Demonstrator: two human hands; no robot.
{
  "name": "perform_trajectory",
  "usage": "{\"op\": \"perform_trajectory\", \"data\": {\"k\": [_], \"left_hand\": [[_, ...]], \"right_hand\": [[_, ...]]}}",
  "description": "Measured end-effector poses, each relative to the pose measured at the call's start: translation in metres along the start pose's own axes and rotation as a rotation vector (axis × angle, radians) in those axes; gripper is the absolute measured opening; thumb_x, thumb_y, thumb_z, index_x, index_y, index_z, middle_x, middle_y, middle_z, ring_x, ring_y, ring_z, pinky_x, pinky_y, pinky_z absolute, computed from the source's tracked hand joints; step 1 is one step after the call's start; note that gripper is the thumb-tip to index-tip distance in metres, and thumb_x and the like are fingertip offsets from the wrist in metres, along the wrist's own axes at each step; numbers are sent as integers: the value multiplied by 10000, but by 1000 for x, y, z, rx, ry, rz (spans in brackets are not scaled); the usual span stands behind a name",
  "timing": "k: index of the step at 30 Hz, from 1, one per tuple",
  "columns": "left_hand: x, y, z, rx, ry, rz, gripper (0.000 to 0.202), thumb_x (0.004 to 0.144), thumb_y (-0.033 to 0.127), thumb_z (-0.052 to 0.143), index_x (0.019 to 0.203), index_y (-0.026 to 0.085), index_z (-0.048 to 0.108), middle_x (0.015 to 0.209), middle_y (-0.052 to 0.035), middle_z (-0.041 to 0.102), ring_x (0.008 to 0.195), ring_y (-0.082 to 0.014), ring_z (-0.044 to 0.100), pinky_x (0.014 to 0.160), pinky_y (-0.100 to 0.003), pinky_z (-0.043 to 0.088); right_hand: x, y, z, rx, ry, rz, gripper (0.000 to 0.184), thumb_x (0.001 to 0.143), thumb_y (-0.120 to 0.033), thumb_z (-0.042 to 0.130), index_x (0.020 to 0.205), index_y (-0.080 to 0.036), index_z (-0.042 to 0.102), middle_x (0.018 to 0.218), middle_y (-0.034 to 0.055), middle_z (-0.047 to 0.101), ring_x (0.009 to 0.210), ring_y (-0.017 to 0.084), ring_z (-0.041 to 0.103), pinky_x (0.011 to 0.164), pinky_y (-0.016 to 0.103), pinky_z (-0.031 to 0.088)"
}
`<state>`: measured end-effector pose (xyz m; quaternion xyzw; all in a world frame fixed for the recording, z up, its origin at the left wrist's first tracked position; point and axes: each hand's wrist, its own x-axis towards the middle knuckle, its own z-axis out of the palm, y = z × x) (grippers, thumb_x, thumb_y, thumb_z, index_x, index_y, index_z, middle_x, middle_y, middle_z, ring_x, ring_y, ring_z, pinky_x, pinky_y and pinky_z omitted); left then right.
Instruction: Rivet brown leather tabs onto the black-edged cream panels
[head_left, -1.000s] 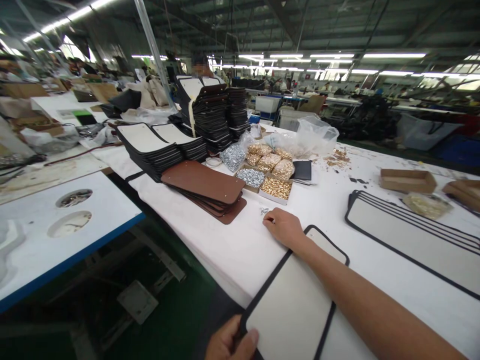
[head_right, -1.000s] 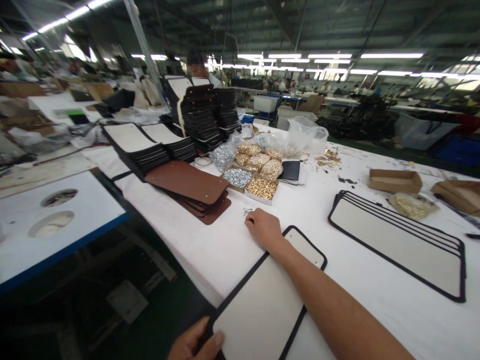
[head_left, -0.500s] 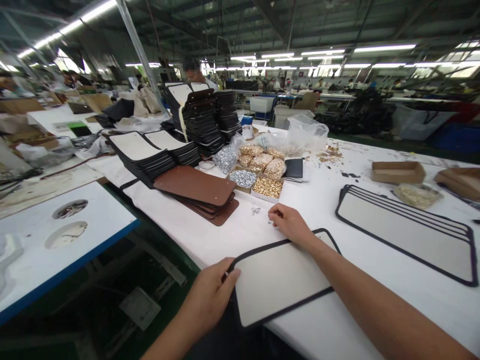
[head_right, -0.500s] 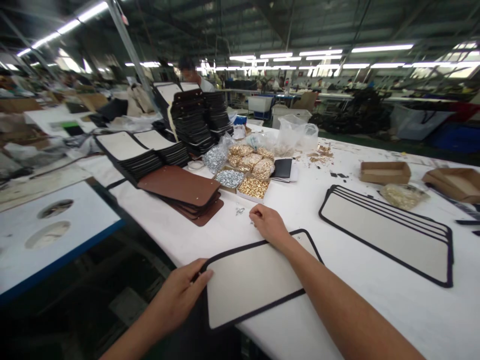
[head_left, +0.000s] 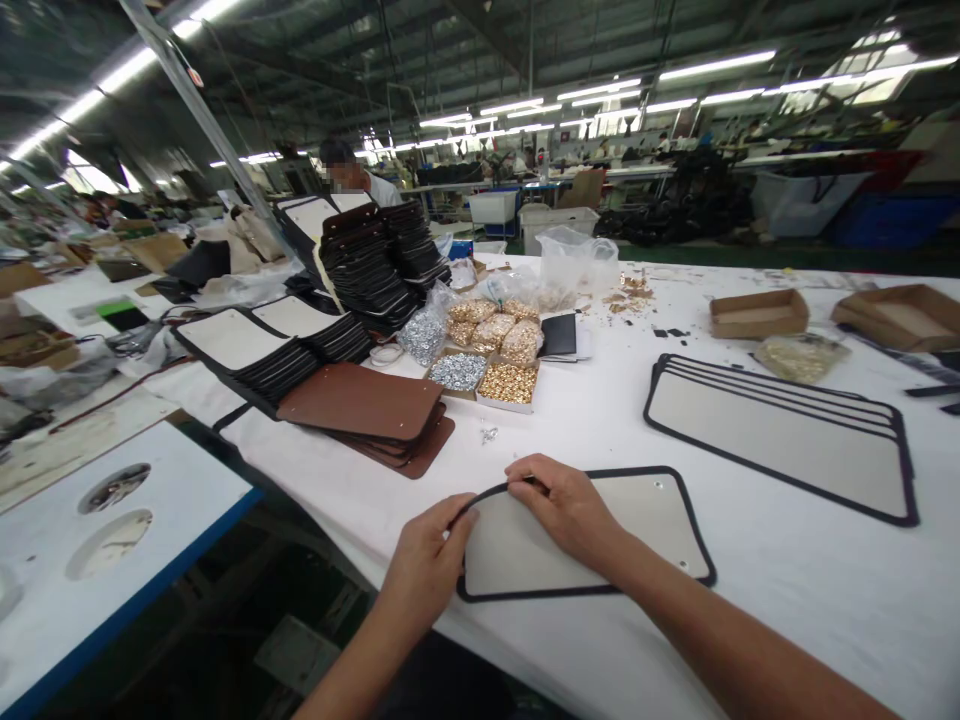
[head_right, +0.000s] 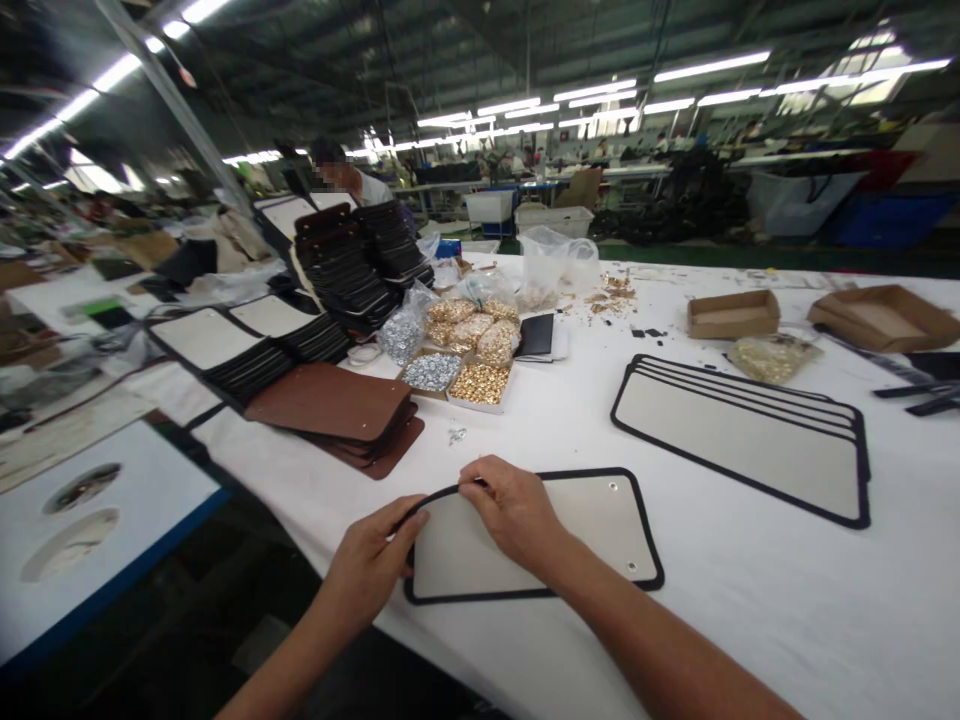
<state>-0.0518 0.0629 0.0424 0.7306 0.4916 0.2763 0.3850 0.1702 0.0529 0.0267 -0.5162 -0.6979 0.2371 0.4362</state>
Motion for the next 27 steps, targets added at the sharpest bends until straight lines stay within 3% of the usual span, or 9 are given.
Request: {"op": "perform_trajectory", "data": {"k": [3,6,9,13,19,27], "left_hand": [[-8,-4,14,-38,90,-11,267,980,365,559,1144,227,719,1056,-34,756,846,-205,726,670,-282,611],[-24,-11,29,6,218,111,176,921,205,629,1066,237,724,1048,-26,759,964,-206,731,843,-324,619],[-38,-17,41,0,288,249,282,846,40,632,1044,233,686,1127,-29,748,1069,-200,719,949,-355,597],[-44,-18,49,-6,297,367,324,832,-17,666,1057,216,648,1158,-52,744,1115,-198,715,987,-364,587],[-38,-22,46,-3,241,500,387,815,-49,669,1105,206,649,1161,-95,728,1139,-236,712,949,-393,624],[-35,-31,41,76,126,550,427,812,-38,649,1148,223,675,1207,-110,691,1180,-256,681,958,-416,625]], "right_hand": [[-19,-8,-1,49,46,-102,97,985,-205,581,956,-242,666,1023,30,732,967,175,692,878,305,546],[-50,-9,-5,36,67,-225,101,980,-161,596,998,-234,664,1104,56,732,1048,181,692,919,318,560],[-80,-6,-8,-44,36,-282,147,962,-115,614,1035,-229,672,1152,74,735,1024,188,701,909,347,570],[-96,-3,-9,-100,36,-298,167,942,-87,635,1046,-210,678,1179,106,737,947,188,711,822,355,576],[-95,1,-8,-124,51,-323,213,908,-52,669,1057,-203,676,1174,120,741,961,195,721,825,364,571],[-98,4,-8,-147,28,-281,223,906,-86,672,1066,-240,687,1201,99,744,1006,212,737,850,377,591]]}}
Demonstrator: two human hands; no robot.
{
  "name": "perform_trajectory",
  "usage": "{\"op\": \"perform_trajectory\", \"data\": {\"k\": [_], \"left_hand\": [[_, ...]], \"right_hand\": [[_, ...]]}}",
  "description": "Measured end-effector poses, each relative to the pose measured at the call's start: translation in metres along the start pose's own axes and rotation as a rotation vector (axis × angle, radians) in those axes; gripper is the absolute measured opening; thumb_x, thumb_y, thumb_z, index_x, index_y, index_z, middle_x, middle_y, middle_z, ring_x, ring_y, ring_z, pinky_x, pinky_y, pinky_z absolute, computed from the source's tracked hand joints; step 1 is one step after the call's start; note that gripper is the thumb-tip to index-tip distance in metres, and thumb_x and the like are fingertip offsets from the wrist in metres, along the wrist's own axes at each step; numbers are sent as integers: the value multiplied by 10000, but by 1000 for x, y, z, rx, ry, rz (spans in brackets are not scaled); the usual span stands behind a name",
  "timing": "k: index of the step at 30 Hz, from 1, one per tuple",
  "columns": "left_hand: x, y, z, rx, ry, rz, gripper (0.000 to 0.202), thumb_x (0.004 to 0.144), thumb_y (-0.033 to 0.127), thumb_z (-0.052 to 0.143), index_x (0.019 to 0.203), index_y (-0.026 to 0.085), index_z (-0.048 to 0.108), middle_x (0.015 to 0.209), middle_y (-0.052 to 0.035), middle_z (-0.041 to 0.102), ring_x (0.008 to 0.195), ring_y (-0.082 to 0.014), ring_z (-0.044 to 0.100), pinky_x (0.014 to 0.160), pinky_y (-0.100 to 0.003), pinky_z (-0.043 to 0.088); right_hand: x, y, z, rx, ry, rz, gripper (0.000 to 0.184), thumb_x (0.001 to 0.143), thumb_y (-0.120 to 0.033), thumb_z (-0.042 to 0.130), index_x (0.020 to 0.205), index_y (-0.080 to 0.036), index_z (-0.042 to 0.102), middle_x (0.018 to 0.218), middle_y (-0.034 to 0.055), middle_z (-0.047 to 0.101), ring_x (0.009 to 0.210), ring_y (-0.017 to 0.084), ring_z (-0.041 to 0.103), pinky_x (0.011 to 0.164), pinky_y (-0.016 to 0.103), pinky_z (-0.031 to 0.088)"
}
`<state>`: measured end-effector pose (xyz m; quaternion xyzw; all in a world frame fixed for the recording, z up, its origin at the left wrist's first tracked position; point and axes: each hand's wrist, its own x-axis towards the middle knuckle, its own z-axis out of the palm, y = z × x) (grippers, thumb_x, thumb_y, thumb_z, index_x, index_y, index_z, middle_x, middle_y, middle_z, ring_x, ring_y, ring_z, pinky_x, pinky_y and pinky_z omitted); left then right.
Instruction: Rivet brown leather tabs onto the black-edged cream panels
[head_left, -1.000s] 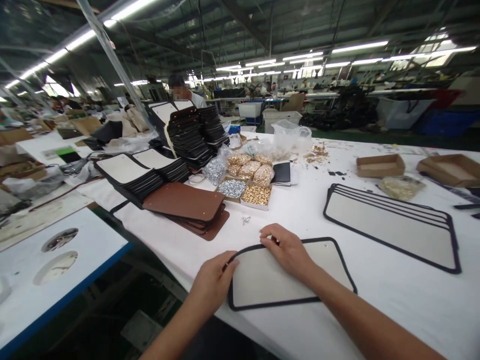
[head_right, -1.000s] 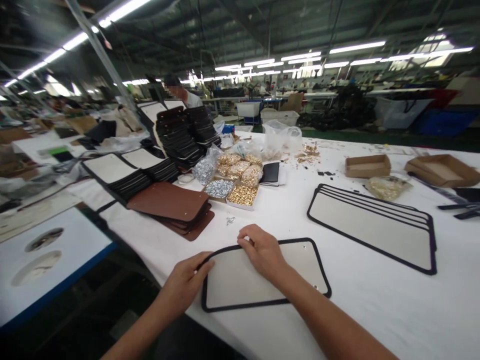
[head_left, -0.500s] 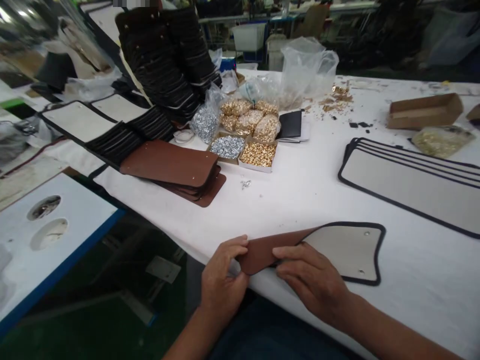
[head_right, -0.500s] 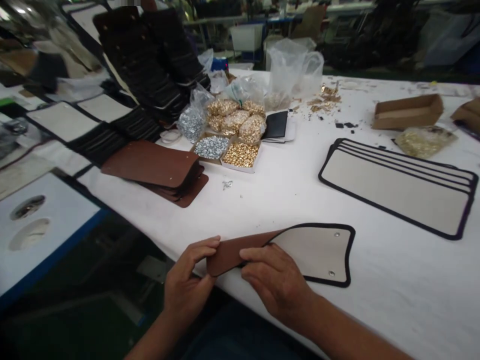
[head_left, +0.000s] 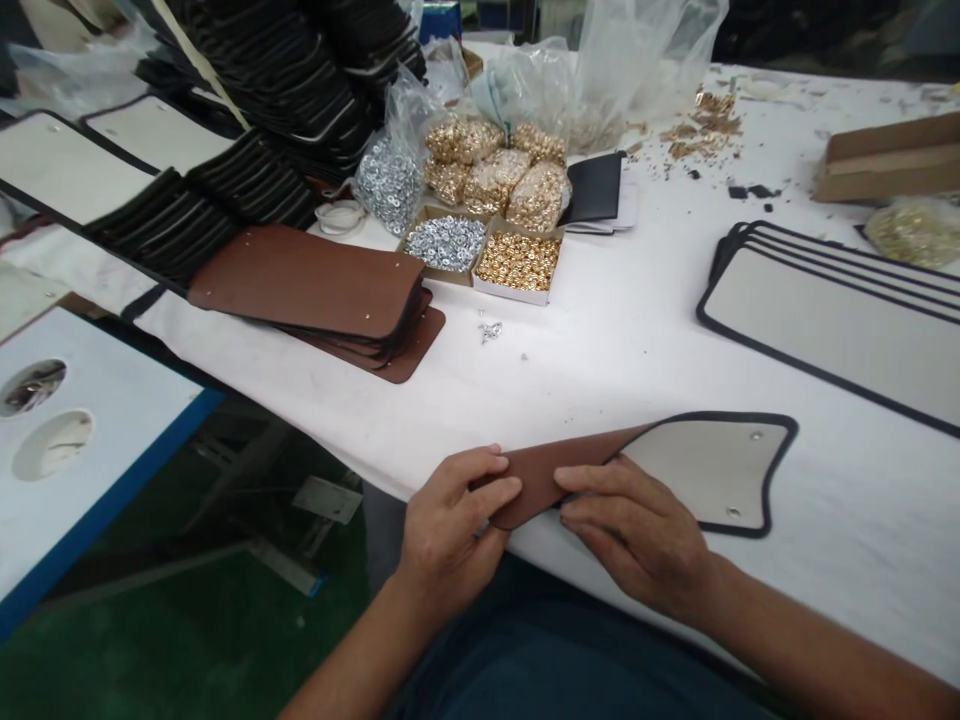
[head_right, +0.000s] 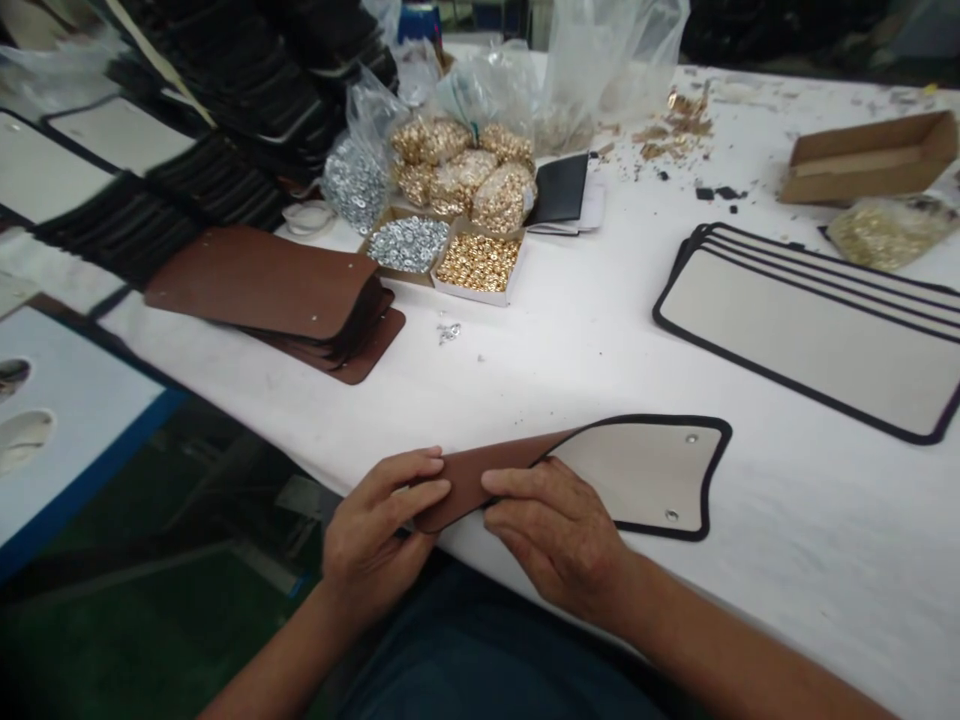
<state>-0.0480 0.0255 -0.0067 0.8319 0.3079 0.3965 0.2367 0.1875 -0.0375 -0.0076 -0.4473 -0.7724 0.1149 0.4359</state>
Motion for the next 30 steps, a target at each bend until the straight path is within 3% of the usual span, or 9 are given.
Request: {"op": "perform_trajectory", "data": {"k": [11,30], "left_hand": [[2,-7,-4,23,-94,46,423,797,-48,644,1143,193,687,1210,-123,679,1193,-259,663,970,-408,612],[1,-12,-3,26,-105,47,409,801,-35,646,1130,203,693,1198,-112,695,1185,-247,663,975,-401,602]], "right_hand": [[6,1,2,46,20,40,203,907,-72,662,1045,-218,688,1166,103,749,999,203,737,853,357,607],[10,2,5,70,21,73,201,922,-84,651,1057,-228,686,1127,97,746,1005,204,726,837,341,629]]}}
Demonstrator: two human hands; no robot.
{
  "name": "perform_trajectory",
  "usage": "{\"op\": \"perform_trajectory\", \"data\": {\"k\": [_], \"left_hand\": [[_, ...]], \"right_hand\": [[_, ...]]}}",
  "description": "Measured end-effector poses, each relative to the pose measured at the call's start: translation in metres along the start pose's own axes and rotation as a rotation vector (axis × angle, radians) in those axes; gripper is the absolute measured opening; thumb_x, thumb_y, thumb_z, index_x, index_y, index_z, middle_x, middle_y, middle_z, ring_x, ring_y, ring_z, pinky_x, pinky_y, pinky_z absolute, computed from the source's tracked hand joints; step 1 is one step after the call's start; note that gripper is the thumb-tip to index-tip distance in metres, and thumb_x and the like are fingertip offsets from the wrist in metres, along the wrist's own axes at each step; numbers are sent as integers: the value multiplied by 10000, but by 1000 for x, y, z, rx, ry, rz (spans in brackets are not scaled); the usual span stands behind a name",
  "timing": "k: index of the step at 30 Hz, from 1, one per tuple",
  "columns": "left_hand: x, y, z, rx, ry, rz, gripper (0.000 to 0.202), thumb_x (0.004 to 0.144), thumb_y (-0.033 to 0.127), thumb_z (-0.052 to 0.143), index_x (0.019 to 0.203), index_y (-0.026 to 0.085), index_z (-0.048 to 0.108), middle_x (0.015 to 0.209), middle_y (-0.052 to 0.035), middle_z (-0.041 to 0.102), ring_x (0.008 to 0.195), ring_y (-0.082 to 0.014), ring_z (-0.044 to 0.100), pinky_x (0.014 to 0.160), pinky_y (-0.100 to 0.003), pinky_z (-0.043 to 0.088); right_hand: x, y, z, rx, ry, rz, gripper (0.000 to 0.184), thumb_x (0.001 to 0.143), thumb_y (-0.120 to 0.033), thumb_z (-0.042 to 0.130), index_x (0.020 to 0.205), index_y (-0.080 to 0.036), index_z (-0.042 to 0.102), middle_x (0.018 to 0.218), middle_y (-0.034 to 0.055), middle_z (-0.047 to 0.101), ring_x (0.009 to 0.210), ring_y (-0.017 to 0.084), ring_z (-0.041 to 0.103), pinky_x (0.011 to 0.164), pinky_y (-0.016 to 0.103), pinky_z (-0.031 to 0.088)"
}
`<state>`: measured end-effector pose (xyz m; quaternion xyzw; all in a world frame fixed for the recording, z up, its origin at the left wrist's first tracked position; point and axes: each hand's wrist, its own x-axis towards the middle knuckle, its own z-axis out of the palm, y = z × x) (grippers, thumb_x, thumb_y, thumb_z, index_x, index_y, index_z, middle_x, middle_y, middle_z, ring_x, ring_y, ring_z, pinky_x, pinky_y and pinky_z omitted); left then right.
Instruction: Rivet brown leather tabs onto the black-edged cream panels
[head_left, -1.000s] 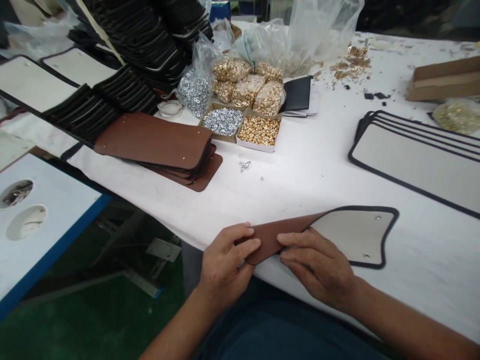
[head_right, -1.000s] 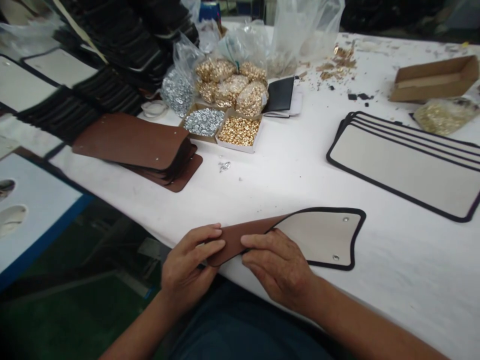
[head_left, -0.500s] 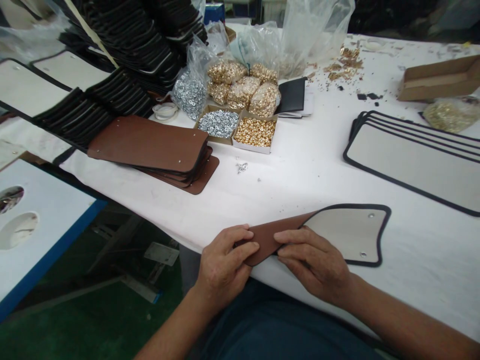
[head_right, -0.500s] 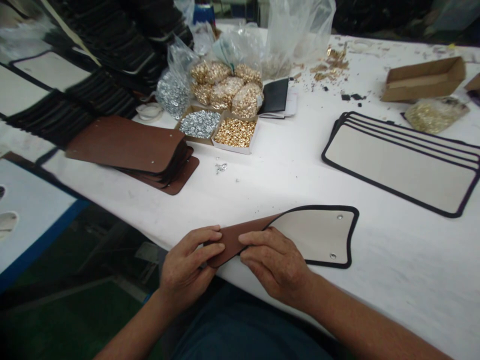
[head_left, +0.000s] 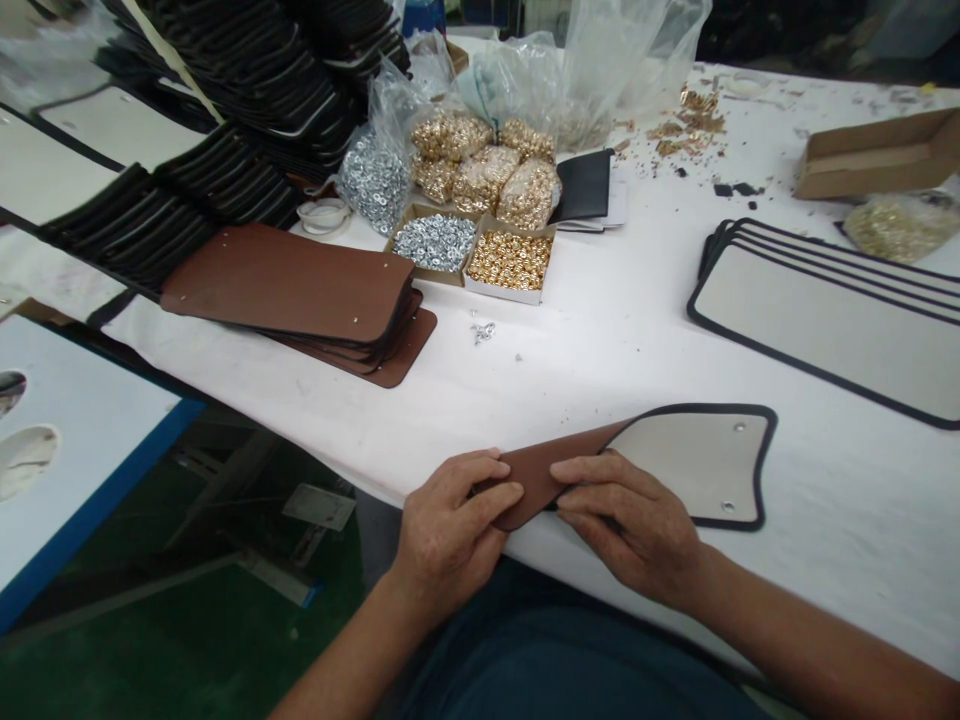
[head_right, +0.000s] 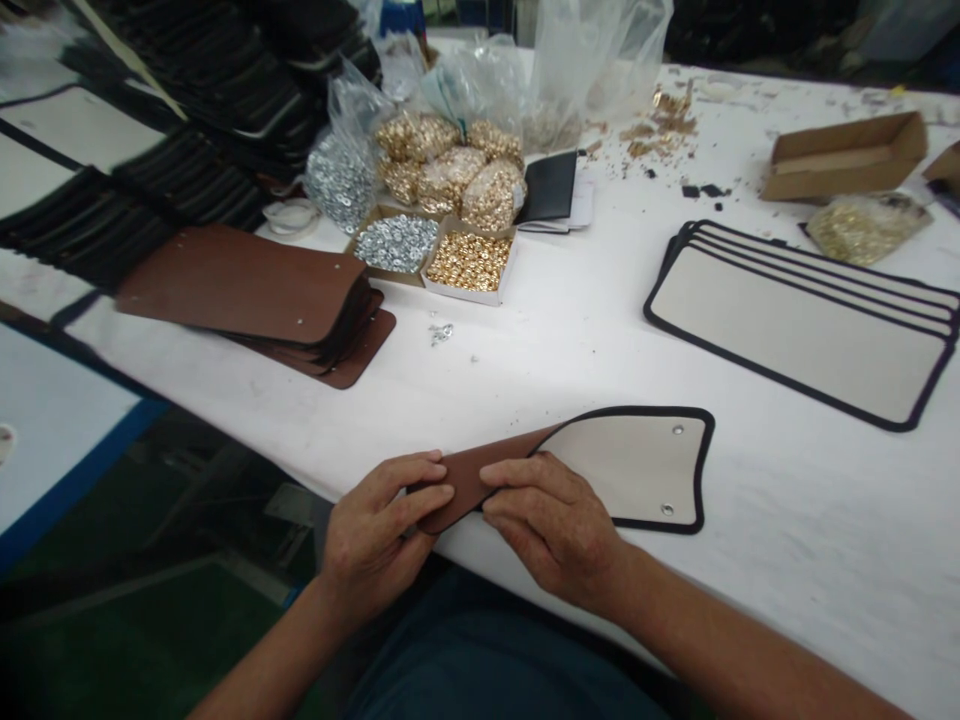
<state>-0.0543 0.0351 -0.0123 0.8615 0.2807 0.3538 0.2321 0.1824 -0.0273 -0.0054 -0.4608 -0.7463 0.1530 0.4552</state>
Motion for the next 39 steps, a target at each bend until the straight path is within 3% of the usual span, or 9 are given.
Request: {"op": "perform_trajectory", "data": {"k": [5,13,19,27,39], "left_hand": [[12,8,-5,-139,5,-113,331,862,0,626,1107,206,713,1160,-90,725,1104,-209,698,939,-338,597],[26,18,-11,-502,-53,-597,143,957,215,635,1024,234,759,1019,-24,748,938,-182,703,822,-264,554],[24,12,-9,-748,-59,-785,195,951,349,667,1067,223,762,1004,-15,703,897,-180,651,815,-286,573],[29,10,-9,-935,-43,-916,280,913,390,710,1105,193,761,1002,-21,704,934,-187,626,860,-326,603],[26,7,-8,-980,-20,-891,274,907,387,723,1090,188,769,982,-19,723,913,-173,639,831,-303,600]], "right_hand": [[10,0,-1,50,-2,40,157,961,-122,609,1040,-234,687,1143,98,723,1047,200,708,880,333,625],[31,8,14,110,-2,124,95,963,-163,644,973,-233,709,1213,93,676,1125,209,663,929,343,595],[31,14,22,43,33,87,108,944,-134,673,999,-227,689,1222,102,664,1132,201,661,946,344,586],[39,9,22,-50,18,60,83,954,-137,653,968,-217,669,1229,107,655,1147,218,657,955,364,574],[37,-1,36,-22,19,153,64,929,-178,701,941,-238,721,1270,80,598,914,189,633,853,415,555]]}}
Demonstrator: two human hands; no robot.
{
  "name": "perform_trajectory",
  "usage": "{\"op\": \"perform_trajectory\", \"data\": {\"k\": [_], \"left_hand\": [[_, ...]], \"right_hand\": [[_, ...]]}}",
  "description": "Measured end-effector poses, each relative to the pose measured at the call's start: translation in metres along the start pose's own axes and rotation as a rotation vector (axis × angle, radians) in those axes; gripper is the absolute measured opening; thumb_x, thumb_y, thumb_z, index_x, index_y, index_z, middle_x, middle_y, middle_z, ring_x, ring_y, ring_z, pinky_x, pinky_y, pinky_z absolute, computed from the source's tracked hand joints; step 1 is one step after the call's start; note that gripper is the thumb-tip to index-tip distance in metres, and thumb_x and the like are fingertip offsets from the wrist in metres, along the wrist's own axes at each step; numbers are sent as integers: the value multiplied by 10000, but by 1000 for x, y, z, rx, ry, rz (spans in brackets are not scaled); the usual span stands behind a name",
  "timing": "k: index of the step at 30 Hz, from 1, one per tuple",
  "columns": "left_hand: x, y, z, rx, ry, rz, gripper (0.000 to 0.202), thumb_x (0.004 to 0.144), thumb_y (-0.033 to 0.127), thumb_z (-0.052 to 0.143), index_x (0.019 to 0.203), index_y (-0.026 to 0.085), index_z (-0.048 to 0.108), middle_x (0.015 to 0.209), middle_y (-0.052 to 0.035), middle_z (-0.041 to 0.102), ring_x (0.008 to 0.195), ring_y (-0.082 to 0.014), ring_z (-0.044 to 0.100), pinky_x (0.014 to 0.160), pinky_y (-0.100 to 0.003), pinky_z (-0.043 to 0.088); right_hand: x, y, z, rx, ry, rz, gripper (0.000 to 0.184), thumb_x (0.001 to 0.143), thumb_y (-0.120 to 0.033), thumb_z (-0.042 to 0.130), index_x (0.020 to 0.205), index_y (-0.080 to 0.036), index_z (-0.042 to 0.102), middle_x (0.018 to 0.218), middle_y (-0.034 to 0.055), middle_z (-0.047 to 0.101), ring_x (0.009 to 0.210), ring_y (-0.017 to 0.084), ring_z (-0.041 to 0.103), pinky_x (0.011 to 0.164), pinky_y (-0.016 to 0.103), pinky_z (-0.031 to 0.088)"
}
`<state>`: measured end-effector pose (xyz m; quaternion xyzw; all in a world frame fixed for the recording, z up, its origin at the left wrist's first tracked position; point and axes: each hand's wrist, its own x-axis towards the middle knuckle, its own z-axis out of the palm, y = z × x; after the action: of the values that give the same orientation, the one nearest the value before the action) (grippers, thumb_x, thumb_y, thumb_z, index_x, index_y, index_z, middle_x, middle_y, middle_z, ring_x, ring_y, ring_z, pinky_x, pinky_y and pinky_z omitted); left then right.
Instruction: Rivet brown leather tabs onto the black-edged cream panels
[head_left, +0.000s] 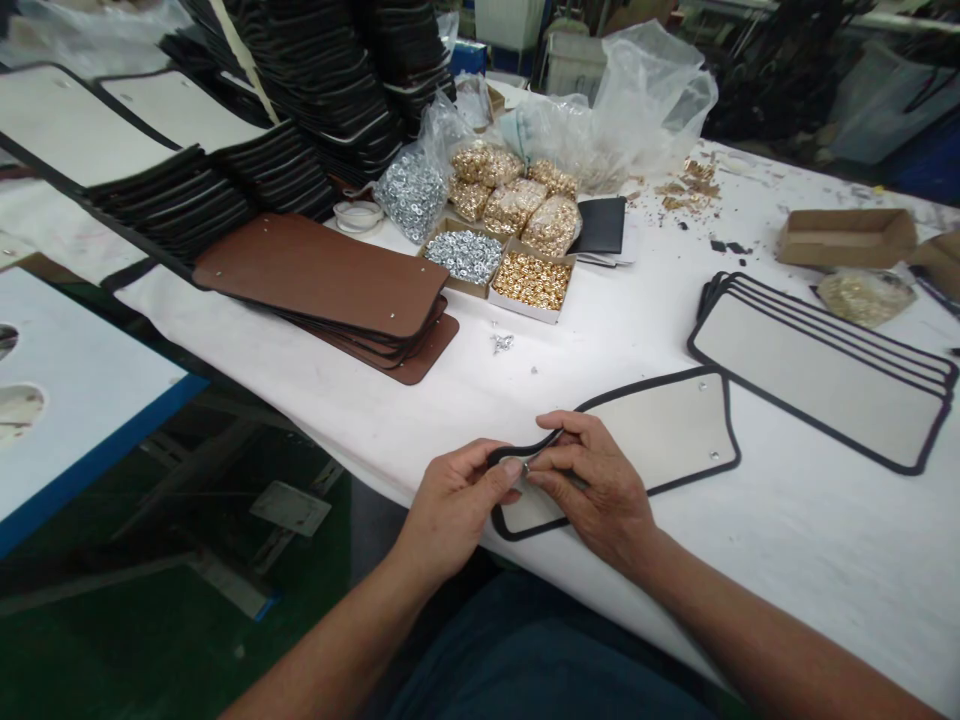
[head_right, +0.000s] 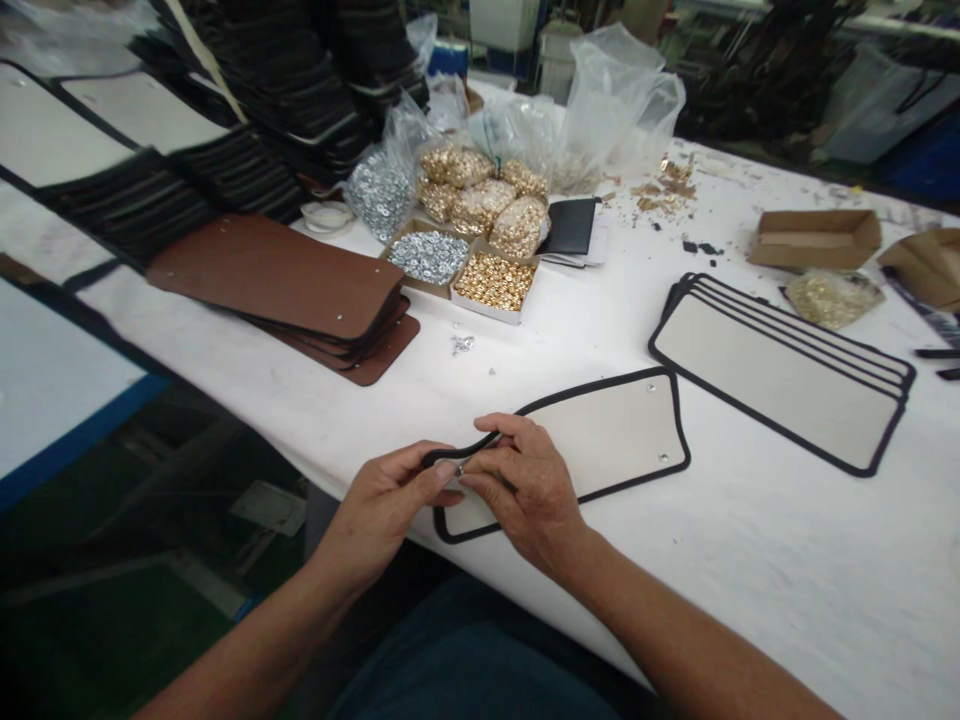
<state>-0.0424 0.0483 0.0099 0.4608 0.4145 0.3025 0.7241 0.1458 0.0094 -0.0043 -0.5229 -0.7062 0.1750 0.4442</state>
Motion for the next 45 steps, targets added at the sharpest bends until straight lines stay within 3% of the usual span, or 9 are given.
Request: {"op": "perform_trajectory", "data": {"k": [7,15,19,21,26,34,40,45], "left_hand": [[1,2,1,23,-7,-3,282,917,389,708,1103,186,767,986,-23,713,917,-179,630,830,-306,601],[-1,4,2,51,-14,20,273,939,382,683,1123,201,773,986,-20,704,947,-189,644,809,-280,611],[-1,0,2,94,-2,62,269,954,376,664,1137,211,772,1012,-27,706,953,-197,659,802,-288,625],[-2,-4,2,128,10,101,266,968,370,645,1160,230,763,1056,-30,711,963,-199,668,807,-297,627],[-5,-17,4,287,106,219,227,994,339,611,1149,267,760,1059,-21,735,928,-188,698,797,-286,613],[-8,-21,9,415,260,319,162,957,260,674,1072,282,786,1001,13,780,850,-159,719,849,-264,580],[-7,-20,10,503,267,417,169,940,193,684,1043,276,789,983,18,789,869,-155,719,823,-237,556],[-9,-20,11,530,292,411,160,939,214,681,1045,261,791,953,2,788,816,-165,725,791,-256,565]], "right_hand": [[1,-1,2,-5,5,18,58,941,-197,690,942,-249,715,1255,75,601,920,195,630,852,427,545],[3,-2,6,-50,87,-2,78,926,-194,706,955,-234,646,1161,82,654,1061,240,646,887,423,529],[5,0,3,-75,81,-2,311,931,-246,714,1211,-229,580,1115,76,662,777,173,635,792,382,553],[6,0,0,-127,22,-25,340,953,-254,686,1275,-225,581,1065,69,663,746,167,620,750,361,545],[11,-4,-9,-218,-101,-58,54,987,-252,630,1027,-235,663,923,41,662,844,188,637,741,328,510],[10,-5,-4,-290,-94,-57,78,1000,-274,610,984,-225,669,874,33,676,800,184,623,752,340,463],[9,-3,-3,-298,-112,-73,102,1010,-251,585,1001,-218,681,871,33,691,793,185,618,754,352,445],[10,-3,-4,-236,-154,-34,109,1009,-245,581,1019,-225,688,876,35,699,811,179,637,767,343,455]]}}
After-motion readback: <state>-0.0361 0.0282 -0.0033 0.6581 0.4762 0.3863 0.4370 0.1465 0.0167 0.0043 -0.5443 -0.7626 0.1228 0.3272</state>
